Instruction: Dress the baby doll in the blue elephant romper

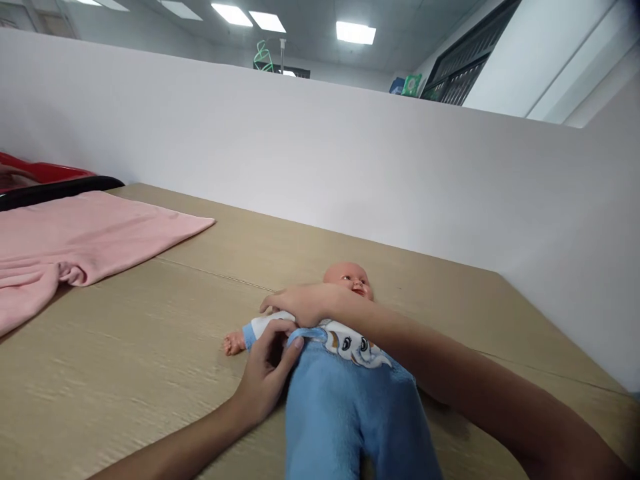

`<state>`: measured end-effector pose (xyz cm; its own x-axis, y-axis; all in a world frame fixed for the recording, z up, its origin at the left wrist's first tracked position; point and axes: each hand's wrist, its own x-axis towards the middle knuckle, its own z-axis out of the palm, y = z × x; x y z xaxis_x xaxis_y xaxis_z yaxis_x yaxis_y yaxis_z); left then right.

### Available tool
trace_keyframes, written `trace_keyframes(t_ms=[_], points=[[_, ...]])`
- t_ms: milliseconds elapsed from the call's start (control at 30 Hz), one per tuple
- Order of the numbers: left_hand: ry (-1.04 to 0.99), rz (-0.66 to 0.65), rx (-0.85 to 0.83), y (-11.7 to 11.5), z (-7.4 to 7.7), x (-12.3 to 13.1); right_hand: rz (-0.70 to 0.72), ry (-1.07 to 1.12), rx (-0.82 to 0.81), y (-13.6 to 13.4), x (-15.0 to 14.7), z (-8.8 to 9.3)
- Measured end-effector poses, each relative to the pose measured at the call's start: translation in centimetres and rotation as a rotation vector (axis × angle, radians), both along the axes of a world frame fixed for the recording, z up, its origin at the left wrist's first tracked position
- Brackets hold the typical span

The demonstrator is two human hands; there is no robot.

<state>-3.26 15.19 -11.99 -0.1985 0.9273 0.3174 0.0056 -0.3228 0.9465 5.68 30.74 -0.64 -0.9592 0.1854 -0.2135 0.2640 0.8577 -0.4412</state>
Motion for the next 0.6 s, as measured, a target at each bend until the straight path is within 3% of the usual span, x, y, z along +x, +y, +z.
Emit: trace_keyframes(t_ms=[133, 267, 467, 600], points=[[0.007, -0.046, 0.011, -0.1, -0.1, -0.1, -0.055, 0.086, 0.017, -0.7, 0.2, -1.1], [0.043, -0.094, 0.07, -0.3, 0.0, -0.2, -0.214, 0.283, -0.023, -1.6, 2.4, -1.3], [0.204, -0.152, 0.367, -1.1, -1.0, -1.1, -0.371, 0.513, -0.451, -1.2, 5.9, -1.5], [0.171, 0.008, 0.488, -1.4, -1.4, -1.4, -0.358, 0.49, -0.543, -0.8, 7.3, -1.0]])
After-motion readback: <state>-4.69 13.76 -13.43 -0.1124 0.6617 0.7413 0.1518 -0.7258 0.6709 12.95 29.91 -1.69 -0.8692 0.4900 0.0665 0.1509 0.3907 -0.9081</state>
